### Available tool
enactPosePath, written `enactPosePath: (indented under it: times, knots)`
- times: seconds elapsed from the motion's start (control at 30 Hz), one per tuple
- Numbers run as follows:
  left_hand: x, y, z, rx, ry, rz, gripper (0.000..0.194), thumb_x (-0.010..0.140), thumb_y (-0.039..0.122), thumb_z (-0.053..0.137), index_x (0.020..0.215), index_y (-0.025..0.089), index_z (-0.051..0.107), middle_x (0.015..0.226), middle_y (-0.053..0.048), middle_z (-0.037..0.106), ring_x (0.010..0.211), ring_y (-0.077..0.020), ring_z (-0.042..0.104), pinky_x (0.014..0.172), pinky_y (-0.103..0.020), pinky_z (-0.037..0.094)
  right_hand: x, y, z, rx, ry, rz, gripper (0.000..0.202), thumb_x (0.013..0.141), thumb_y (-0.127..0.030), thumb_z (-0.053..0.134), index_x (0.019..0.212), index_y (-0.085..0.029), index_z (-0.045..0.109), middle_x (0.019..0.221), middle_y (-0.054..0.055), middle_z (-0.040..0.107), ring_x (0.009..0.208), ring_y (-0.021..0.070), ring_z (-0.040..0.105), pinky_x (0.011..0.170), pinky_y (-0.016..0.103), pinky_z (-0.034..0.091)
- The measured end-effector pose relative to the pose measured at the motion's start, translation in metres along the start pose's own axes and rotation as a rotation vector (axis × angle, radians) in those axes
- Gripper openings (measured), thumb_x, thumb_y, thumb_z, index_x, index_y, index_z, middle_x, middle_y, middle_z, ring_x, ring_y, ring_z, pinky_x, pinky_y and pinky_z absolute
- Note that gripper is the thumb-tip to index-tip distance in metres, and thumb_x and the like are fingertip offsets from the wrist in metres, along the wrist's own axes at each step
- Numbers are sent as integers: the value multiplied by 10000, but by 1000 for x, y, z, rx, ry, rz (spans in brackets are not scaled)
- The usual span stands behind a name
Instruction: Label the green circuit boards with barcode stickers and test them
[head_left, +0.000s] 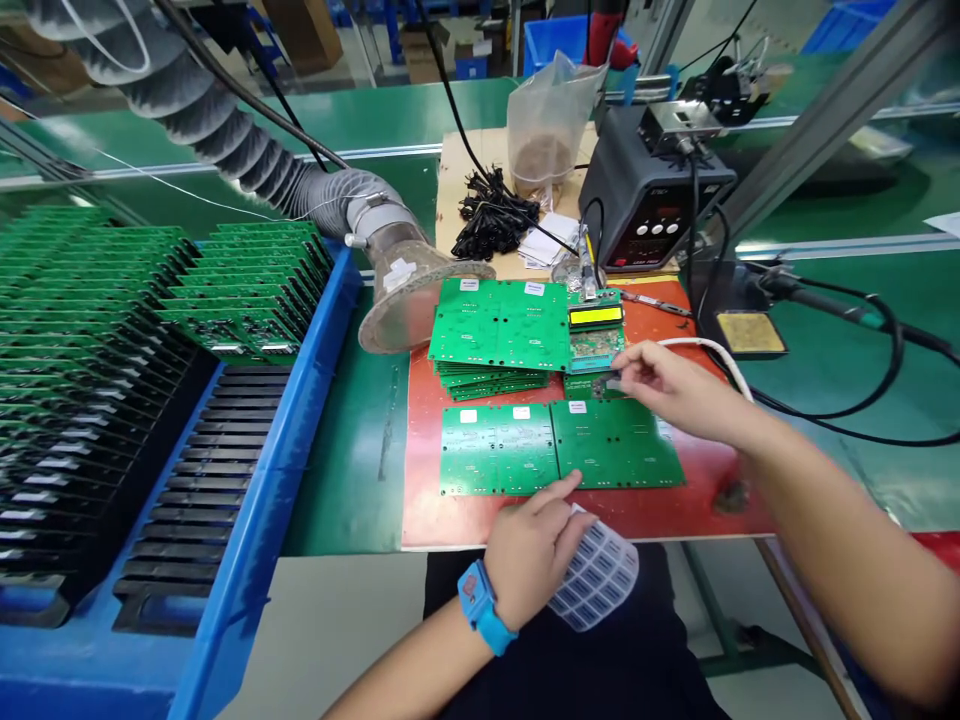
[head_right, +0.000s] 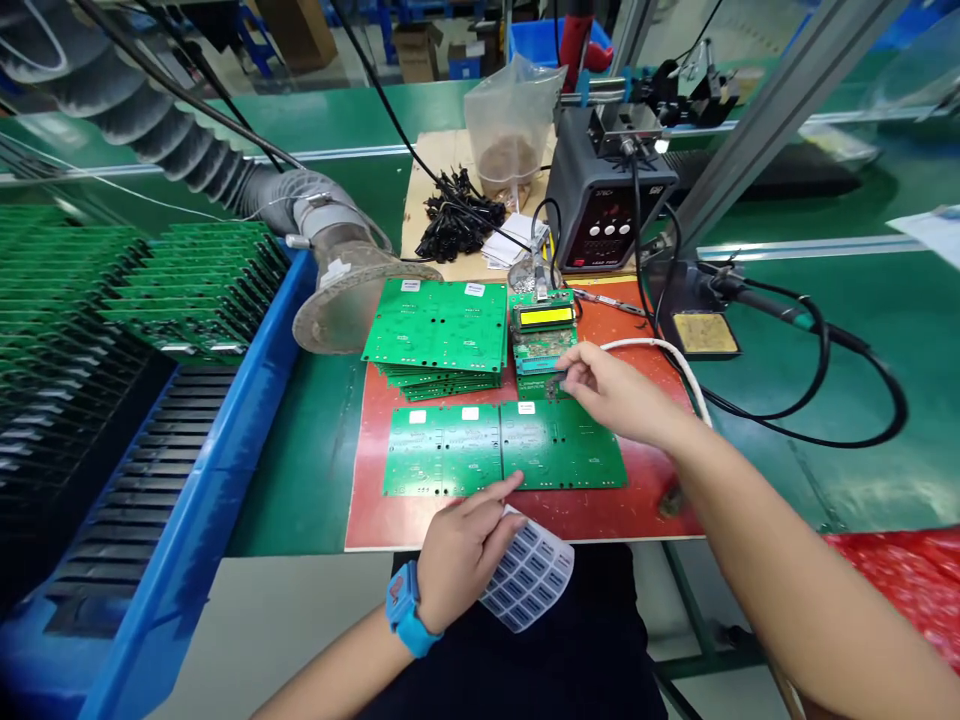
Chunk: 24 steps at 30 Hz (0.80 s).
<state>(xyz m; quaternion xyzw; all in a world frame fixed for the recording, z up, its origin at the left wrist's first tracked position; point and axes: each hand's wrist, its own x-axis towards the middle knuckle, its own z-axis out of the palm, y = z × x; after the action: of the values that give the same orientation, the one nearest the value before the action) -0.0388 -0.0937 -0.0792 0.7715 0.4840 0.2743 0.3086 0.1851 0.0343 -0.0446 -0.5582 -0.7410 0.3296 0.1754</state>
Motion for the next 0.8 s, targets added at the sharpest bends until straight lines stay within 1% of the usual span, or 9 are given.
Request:
enactPosePath:
  times: [0.07,0.1,0.17,0.27,0.4,0.5,0.6,0.7,0.8]
  knots:
    - [0,0,1,-7,1,0,312,925,282,471,623,203,473,1253,-17,614,862,-198,710,688,-294,563,-3,12,-9,104,-184,11,244,842,-349,472,1026,-188,473,791,23,552,685,155,541,633,293,452]
    - [-1,0,1,-9,0,-1,309,924,281,473,625,204,473,1253,-18,614,868,-197,708,704,-295,563,-4,17,-11,95,-229,3,243,850,-351,464,1032,-190,471,794,20,559,695,152,551,642,289,459]
    - [-1,0,2,-7,-1,-7,302,924,281,475,632,204,474,1252,-15,615,869,-197,708,710,-296,563,-6,22,-10,3,-229,-24,206,871,-322,430,1028,-196,471,801,22,574,713,151,570,662,291,473]
    - [-2,-1,4,1,-1,-11,297,926,285,470,640,203,475,1257,-12,612,860,-201,710,673,-301,559,-9,19,-2,-137,-148,-48,141,854,-246,421,969,-194,483,822,51,578,748,184,577,706,347,483]
    - [-4,-1,4,-33,40,26,313,916,269,487,613,197,461,1245,-37,621,857,-207,712,659,-302,553,-24,8,4,-289,9,-120,64,815,-239,487,865,-198,486,1069,140,532,1064,280,515,907,465,409]
    - [-11,-3,-2,-110,114,140,284,902,251,512,625,190,495,1204,-66,650,812,-193,716,635,-280,543,-42,8,5,-387,-116,-230,279,724,-399,646,832,-215,465,1330,162,404,1294,342,347,982,495,370]
    - [-27,-9,-13,-193,201,239,214,897,256,522,700,187,567,1110,-91,699,813,-185,714,632,-259,535,-56,10,6,-449,-230,-248,404,618,-429,728,778,-224,418,1390,166,354,1346,377,270,1000,525,358]
    - [-47,-16,-27,-241,285,203,217,914,282,492,760,186,611,1013,-99,730,808,-178,711,679,-259,541,-57,-6,8,-474,-200,-249,358,649,-388,702,761,-233,399,1273,154,455,1305,358,346,959,500,406]
    - [-65,-20,-41,-257,379,135,281,943,331,429,822,187,637,934,-95,743,805,-172,709,698,-256,547,-45,-44,23,-447,-198,-332,326,674,-382,686,803,-234,425,1245,145,467,1279,341,371,917,455,441]
